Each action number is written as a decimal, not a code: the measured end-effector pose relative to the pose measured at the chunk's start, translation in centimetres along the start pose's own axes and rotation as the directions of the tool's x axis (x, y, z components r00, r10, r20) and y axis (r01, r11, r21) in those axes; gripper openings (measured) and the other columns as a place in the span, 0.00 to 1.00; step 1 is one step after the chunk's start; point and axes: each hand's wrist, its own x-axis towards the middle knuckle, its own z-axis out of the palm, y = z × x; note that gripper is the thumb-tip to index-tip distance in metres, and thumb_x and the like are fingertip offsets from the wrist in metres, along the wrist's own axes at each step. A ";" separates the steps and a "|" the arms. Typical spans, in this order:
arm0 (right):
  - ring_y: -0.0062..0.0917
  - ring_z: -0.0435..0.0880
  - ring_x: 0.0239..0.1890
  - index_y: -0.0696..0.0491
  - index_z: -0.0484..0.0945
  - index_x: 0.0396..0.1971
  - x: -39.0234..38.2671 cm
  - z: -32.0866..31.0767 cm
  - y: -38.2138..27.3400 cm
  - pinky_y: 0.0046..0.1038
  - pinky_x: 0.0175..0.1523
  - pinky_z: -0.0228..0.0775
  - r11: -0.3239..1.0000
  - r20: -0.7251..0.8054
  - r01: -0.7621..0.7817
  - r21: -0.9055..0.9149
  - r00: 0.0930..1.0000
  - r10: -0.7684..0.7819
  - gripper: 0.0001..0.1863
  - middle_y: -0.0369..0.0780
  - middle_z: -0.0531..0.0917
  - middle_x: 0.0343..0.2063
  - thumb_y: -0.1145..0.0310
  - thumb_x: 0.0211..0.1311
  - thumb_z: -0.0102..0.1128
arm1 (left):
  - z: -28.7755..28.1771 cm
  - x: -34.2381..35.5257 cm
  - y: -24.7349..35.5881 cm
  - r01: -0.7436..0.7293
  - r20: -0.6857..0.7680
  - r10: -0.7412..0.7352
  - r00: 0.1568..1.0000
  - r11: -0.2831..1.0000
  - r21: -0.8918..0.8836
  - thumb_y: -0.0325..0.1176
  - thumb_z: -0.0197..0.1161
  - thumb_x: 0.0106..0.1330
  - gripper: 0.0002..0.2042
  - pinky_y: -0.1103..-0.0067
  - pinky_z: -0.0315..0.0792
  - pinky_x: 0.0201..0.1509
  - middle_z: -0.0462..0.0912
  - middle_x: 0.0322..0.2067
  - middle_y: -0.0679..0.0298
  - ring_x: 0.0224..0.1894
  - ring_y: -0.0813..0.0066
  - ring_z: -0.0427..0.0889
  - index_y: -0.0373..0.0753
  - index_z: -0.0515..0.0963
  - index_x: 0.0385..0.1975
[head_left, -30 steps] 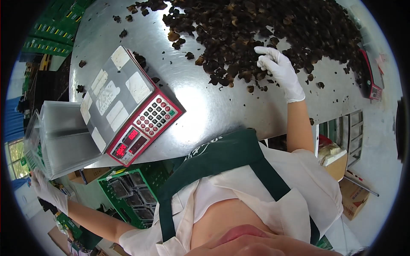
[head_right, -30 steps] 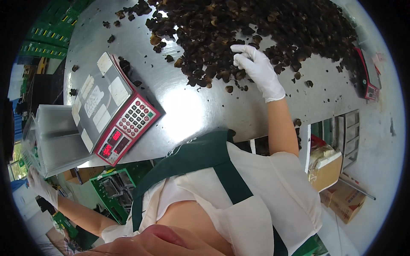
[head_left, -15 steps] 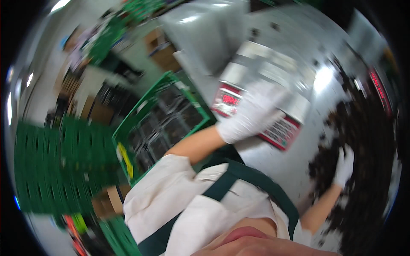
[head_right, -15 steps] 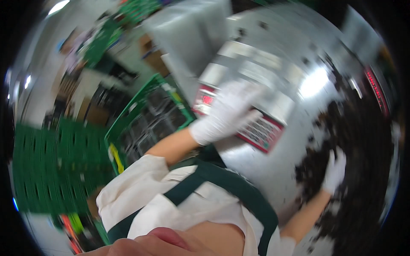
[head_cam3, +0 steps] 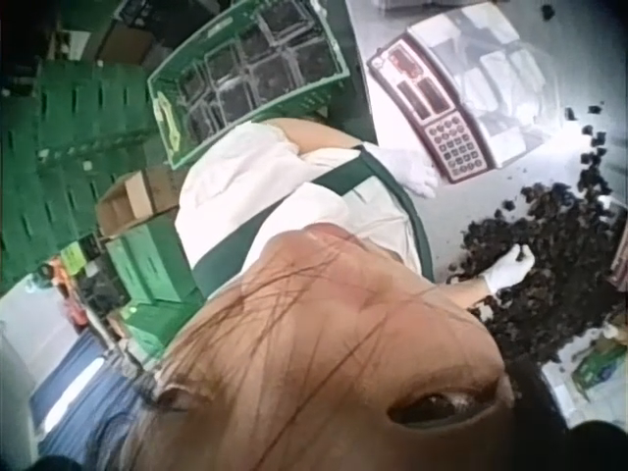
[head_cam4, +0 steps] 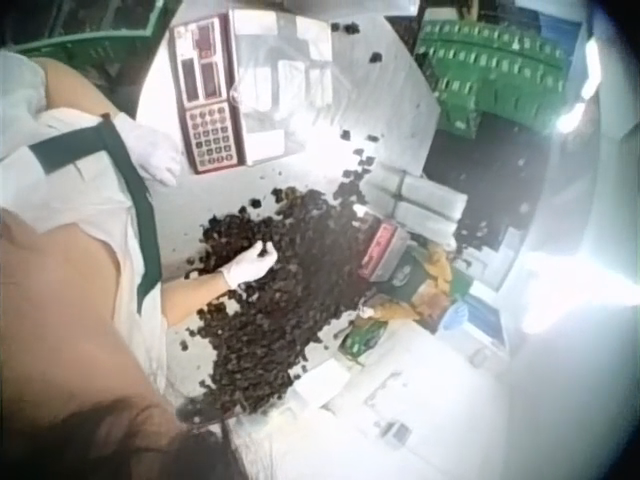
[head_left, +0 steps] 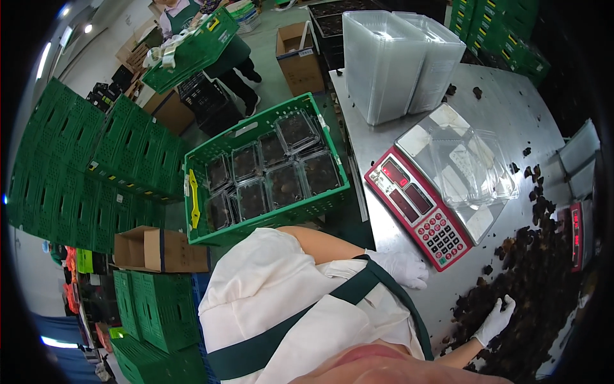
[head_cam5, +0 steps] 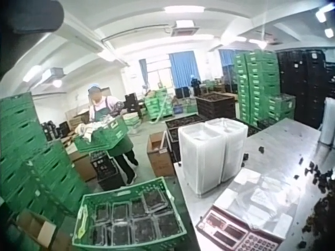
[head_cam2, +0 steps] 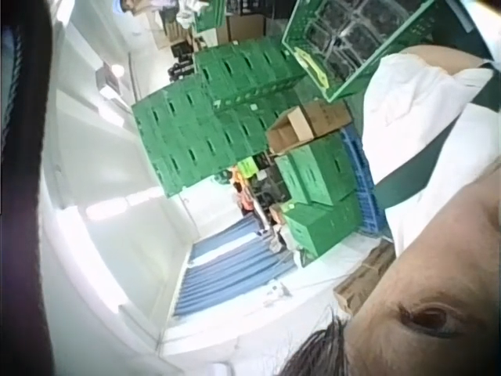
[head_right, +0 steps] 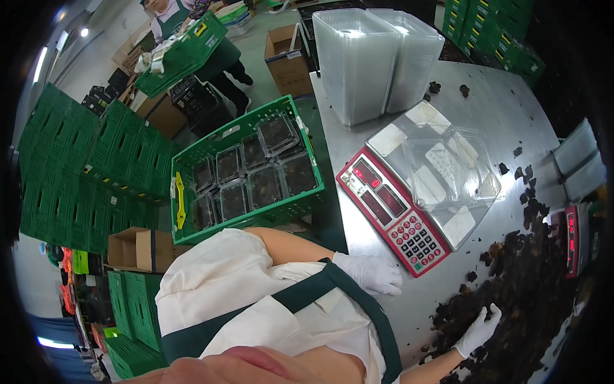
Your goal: The person sorts through a pile of dried fungus on a metal table by hand, places them into plastic containers on a digital scale to reach a target weight, and then moves the filled containers to a green crate.
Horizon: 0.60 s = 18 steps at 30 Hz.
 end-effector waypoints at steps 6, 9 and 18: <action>0.30 0.82 0.54 0.60 0.82 0.53 -1.2 -2.7 -0.9 0.30 0.65 0.70 0.990 -0.022 -0.048 0.134 0.998 0.052 0.15 0.43 0.87 0.51 0.71 0.71 0.61 | -1.2 1.4 0.2 0.024 0.018 -0.024 1.000 0.999 0.049 0.31 0.61 0.60 0.10 0.67 0.77 0.41 0.77 0.35 0.59 0.41 0.60 0.81 0.43 0.80 0.41; 0.26 0.82 0.54 0.60 0.83 0.56 -0.5 -3.8 -10.7 0.28 0.64 0.70 0.863 -0.073 -0.121 0.491 0.981 0.178 0.17 0.41 0.86 0.54 0.71 0.71 0.61 | -0.1 -0.3 -0.9 0.068 -0.068 -0.075 0.995 0.993 -0.100 0.30 0.61 0.58 0.12 0.65 0.78 0.41 0.82 0.39 0.56 0.41 0.53 0.83 0.43 0.81 0.43; 0.11 0.69 0.27 0.58 0.80 0.57 -5.3 -5.5 -9.8 0.15 0.30 0.57 0.165 0.149 -0.229 0.959 0.907 0.393 0.23 0.28 0.78 0.31 0.64 0.67 0.70 | -0.9 2.1 0.0 0.068 0.011 -0.068 0.998 0.994 -0.086 0.21 0.65 0.59 0.16 0.67 0.77 0.40 0.84 0.38 0.61 0.39 0.59 0.83 0.43 0.81 0.48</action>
